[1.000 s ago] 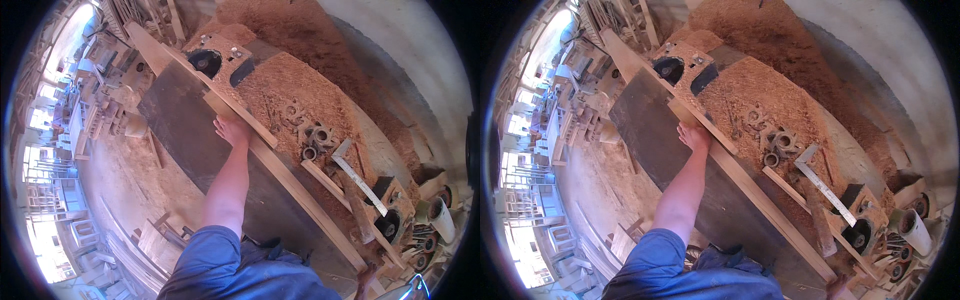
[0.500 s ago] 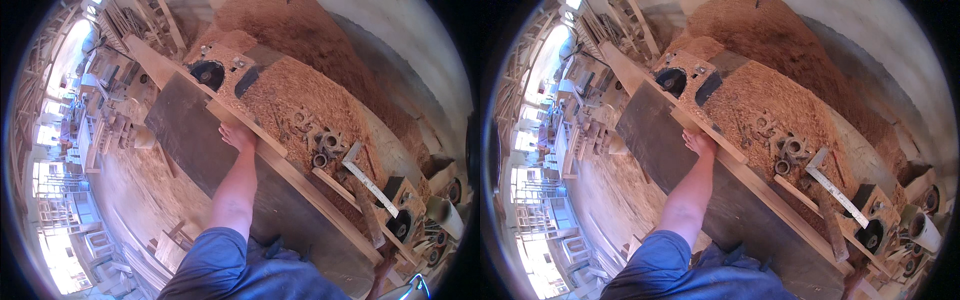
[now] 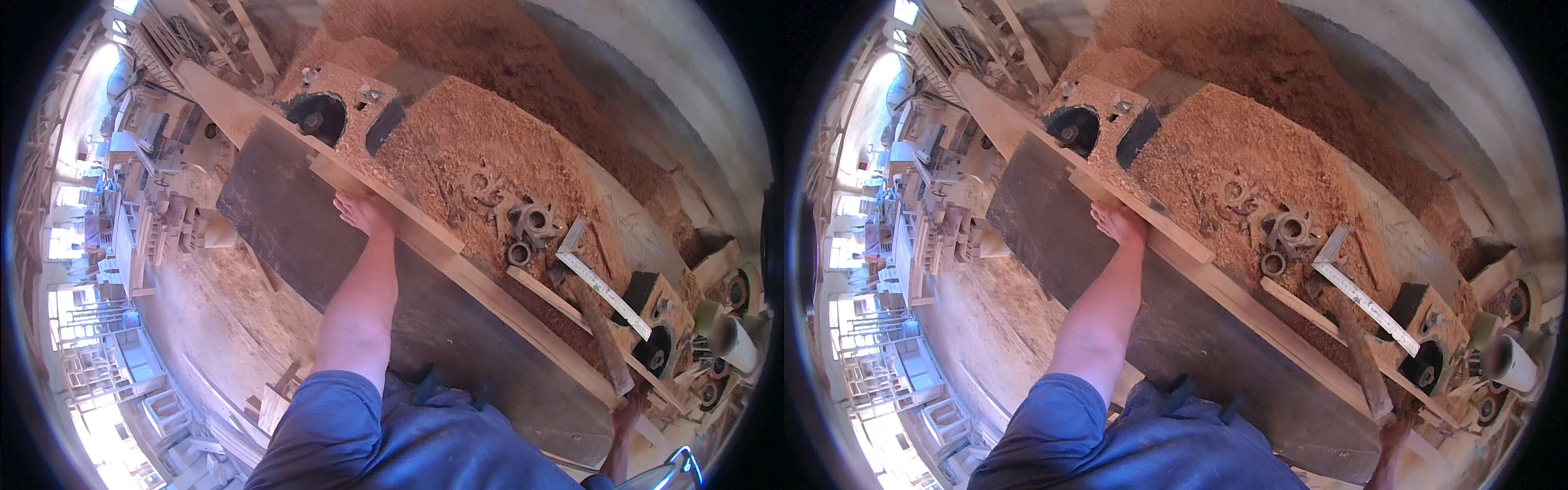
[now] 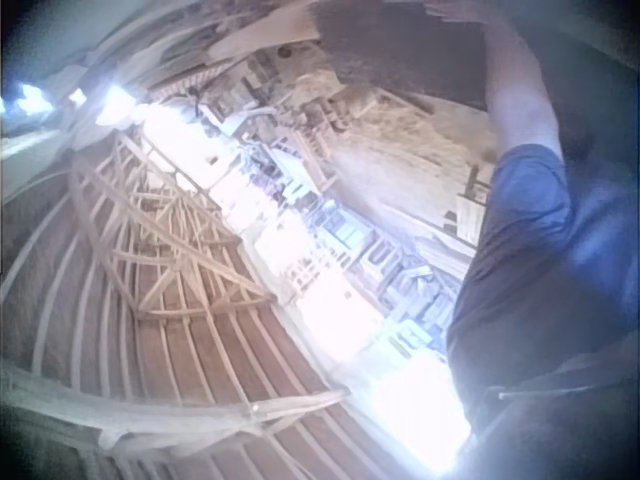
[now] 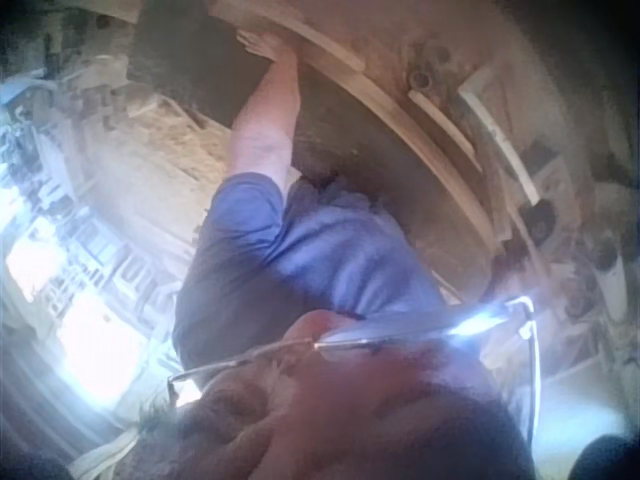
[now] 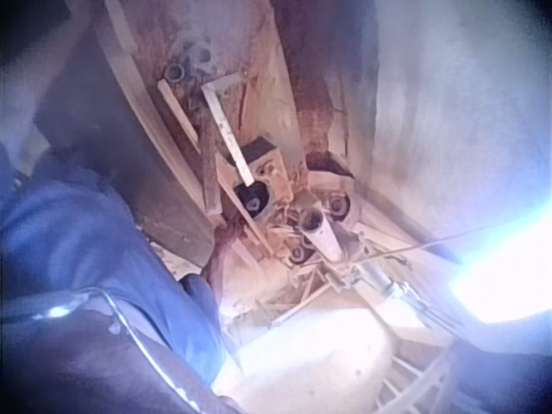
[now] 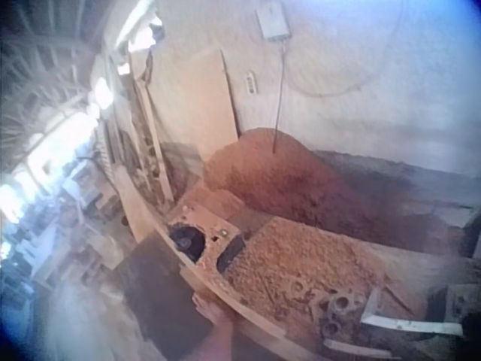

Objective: The person picks up a curved wooden piece, feeds it through a stationary shaping machine to mill the edges, and places it on a stack of finished pieces.

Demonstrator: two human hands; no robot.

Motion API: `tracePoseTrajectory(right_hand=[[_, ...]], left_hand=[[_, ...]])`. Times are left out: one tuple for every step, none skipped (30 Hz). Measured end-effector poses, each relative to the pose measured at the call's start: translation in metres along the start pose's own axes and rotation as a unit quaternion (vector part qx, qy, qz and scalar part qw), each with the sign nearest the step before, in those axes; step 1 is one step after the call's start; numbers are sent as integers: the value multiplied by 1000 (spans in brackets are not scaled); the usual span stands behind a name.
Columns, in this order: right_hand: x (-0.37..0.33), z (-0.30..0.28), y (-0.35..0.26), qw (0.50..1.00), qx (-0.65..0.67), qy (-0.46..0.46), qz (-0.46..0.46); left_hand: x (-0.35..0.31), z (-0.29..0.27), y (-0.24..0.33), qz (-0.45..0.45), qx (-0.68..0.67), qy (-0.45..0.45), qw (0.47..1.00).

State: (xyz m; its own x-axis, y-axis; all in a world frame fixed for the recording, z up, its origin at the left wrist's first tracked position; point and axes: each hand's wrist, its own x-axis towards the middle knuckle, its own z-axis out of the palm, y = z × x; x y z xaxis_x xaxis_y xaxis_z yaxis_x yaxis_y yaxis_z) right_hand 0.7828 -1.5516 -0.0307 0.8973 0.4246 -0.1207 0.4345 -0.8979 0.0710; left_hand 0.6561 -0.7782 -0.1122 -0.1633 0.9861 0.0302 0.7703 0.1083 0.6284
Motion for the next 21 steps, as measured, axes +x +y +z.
tracePoseTrajectory(right_hand=[[-3, 7, 8, 1000, 15, -23, 14], [-4, 14, 17, 998, 31, -46, 29], [-5, 19, 22, 996, 44, -69, 43], [-7, 23, 27, 995, 38, -81, 39], [-6, 25, 30, 995, 32, -94, 34], [-6, 26, 33, 994, 25, -107, 29], [-5, 25, 29, 994, 38, -98, 39], [-5, 24, 24, 994, 51, -90, 48], [-5, 21, 19, 993, 63, -81, 58], [-2, 25, 12, 992, 86, -65, 67], [2, 20, 0, 991, 99, -49, 76], [2, 15, -8, 989, 112, -32, 86], [1, 10, -14, 988, 112, -32, 97], [-1, 7, -21, 987, 114, -32, 108], [-1, 4, -27, 986, 117, -31, 119], [-1, 2, -32, 984, 120, -31, 129], [2, 2, -38, 982, 124, -29, 137], [4, 7, -36, 985, 116, -24, 127], [6, 12, -33, 987, 107, -19, 117], [-1, 27, -20, 992, 83, -10, 90], [-5, 38, -10, 996, 59, -2, 62]], left_hand=[[2, -1, 1, 2, -1, 2, 1000], [4, -1, 2, 5, -4, 3, 1000], [7, 0, 1, 5, -5, 3, 1000], [11, 2, -1, 8, -10, 0, 1000], [17, 4, -4, 9, -14, -4, 1000], [21, 5, -8, 9, -19, -7, 1000], [23, 3, -5, 5, -25, -14, 1000], [24, 0, 0, 0, -32, -21, 999], [26, 0, 2, -5, -39, -29, 999], [29, -2, 4, 3, -38, -14, 999], [36, 1, -1, 2, -39, -4, 999], [40, 3, -2, 3, -41, 3, 999], [42, 4, -4, -1, -39, -3, 999], [45, 0, -1, -3, -37, -8, 999], [48, -1, 0, -5, -35, -12, 999], [52, 1, -3, -3, -31, -15, 999], [58, 1, -3, -1, -29, -14, 999], [64, 1, -4, 1, -27, -14, 1000], [68, 1, -5, 0, -30, -13, 999], [71, 2, -2, 1, -35, -15, 999], [74, 0, 0, 0, -39, -16, 999]])
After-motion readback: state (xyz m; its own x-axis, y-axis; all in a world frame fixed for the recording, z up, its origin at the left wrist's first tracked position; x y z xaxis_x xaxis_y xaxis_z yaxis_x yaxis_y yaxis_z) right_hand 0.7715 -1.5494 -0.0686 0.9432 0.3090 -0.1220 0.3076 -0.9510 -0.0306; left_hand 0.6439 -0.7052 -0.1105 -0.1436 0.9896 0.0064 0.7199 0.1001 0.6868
